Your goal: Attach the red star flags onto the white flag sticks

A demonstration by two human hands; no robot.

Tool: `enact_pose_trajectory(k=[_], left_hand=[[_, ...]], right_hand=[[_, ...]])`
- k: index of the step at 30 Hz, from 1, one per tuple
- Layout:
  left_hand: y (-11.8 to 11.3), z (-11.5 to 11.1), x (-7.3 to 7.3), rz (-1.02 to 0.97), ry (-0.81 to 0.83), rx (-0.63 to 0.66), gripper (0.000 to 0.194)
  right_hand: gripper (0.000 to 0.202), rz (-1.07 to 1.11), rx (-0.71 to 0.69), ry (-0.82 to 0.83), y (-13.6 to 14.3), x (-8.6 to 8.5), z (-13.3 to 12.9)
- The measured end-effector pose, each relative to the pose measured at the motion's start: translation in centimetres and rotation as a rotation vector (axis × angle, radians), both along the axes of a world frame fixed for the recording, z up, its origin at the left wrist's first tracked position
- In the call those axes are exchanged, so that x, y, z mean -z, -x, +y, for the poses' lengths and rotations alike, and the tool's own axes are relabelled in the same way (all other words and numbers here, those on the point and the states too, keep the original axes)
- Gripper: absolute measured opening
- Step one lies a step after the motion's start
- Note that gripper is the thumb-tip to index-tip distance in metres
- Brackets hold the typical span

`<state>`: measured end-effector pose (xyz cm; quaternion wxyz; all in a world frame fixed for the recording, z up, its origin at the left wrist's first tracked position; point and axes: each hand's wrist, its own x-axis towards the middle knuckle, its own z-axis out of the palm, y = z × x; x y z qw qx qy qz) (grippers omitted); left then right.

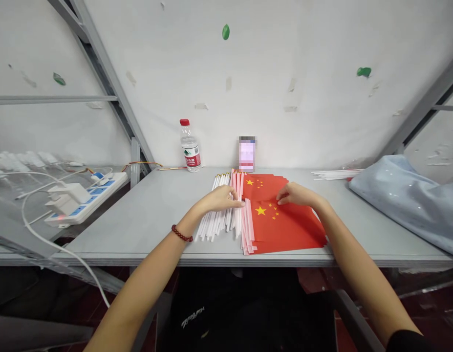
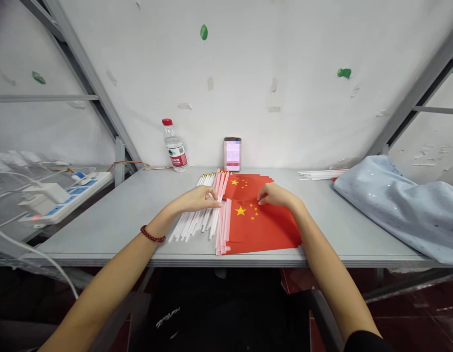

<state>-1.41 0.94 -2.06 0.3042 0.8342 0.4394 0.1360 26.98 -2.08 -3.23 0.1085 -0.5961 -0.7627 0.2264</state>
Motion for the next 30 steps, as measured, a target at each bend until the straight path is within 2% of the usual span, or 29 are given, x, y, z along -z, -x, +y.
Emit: enact_pose_trajectory(k=[6,9,14,18,25,30], left_hand=[[-0.9,-0.9,0.7,0.168,-0.167,0.006,0.037],[-1.2,-1.1,0.5,0.218,-0.149,0.038,0.042],[-1.3,-1.1,0.3,0.207,-0.139,-0.114,0.041],[-1.4,-0.8,0.4,0.170,-0.140,-0.131,0.040],[-1.4,-0.6,0.5,0.134,-0.231,-0.147,0.022],[-2.0,-1.4,0.7,0.265,-0.235,-0.132,0.014]], right_hand=[[0.014,-0.010,0.022,-0.056,0.2,0.3,0.2],[0.016,-0.026,0.031,-0.078,0.3,0.5,0.3],[0.018,-0.033,0.025,-0.087,0.3,0.6,0.3],[0.017,-0.038,0.033,-0.090,0.6,0.3,0.0],[0.016,-0.037,0.050,-0.076,0.9,-0.1,-0.3],[0.016,-0.066,0.054,-0.074,0.9,0.1,-0.3]])
